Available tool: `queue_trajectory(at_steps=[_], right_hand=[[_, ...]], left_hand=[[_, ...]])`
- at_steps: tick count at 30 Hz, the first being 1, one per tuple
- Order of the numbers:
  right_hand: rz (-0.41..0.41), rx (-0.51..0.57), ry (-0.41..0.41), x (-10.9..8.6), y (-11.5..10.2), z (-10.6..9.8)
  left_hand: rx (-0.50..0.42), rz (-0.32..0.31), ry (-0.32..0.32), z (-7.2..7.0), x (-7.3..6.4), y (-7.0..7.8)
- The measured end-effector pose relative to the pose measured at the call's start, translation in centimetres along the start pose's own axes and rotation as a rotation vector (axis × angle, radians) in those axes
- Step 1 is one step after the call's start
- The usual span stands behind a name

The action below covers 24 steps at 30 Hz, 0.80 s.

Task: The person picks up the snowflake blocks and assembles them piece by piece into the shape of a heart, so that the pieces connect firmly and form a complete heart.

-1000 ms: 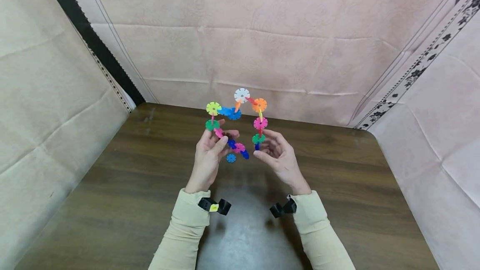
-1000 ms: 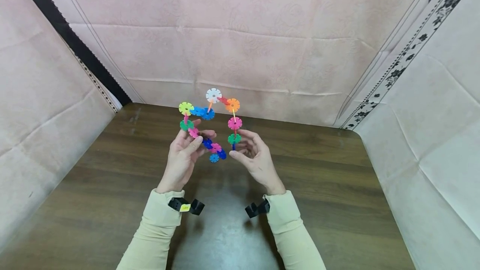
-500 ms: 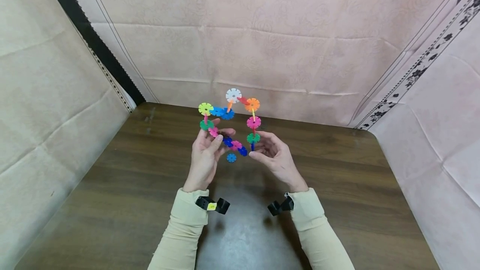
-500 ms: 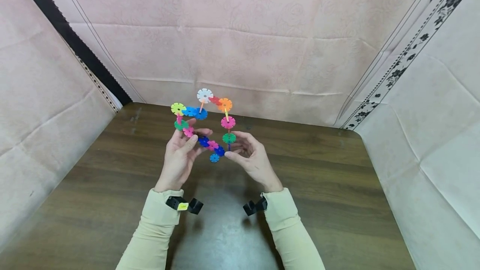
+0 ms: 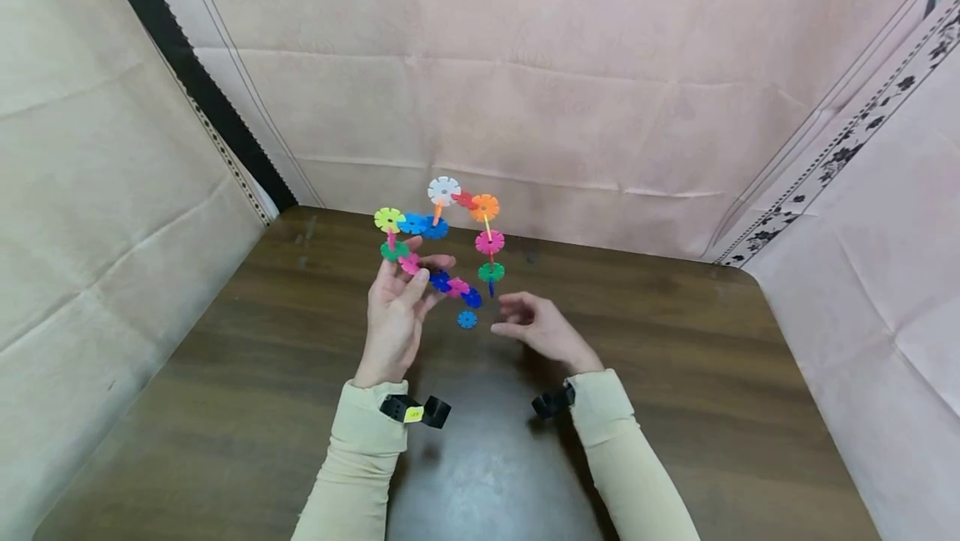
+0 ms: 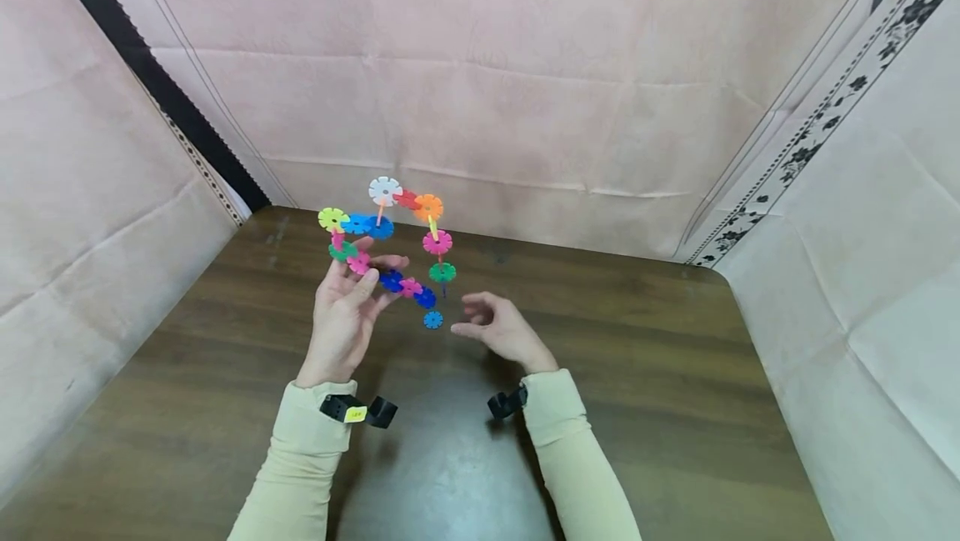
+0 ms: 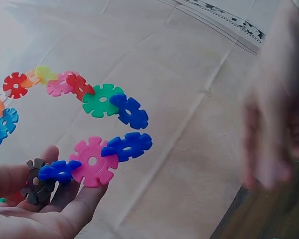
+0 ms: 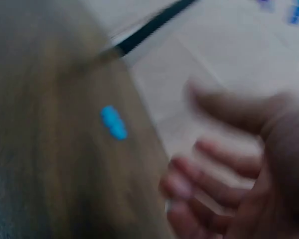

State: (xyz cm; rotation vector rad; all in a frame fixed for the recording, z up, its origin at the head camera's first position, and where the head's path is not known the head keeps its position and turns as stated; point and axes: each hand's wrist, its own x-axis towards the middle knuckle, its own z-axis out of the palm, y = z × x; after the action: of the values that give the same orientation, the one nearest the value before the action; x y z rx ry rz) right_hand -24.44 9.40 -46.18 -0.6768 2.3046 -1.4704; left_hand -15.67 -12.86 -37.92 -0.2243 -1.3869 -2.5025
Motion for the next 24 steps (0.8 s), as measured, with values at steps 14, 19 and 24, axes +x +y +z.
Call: queue_trajectory(at_steps=[14,19,24], right_hand=[[0.184,-0.296,0.046,5.3,0.4,5.0],[0.224,-0.302,0.026,5.8,0.3,5.2],[0.154,-0.190,0.026,4.5,0.2,4.5]], left_hand=[[-0.038,-0.006,0.010,0.2,-0.1,0.2],[-0.028,-0.006,0.011,0.2,-0.1,0.2],[-0.031,-0.003,0.012,0.2,0.0,0.3]])
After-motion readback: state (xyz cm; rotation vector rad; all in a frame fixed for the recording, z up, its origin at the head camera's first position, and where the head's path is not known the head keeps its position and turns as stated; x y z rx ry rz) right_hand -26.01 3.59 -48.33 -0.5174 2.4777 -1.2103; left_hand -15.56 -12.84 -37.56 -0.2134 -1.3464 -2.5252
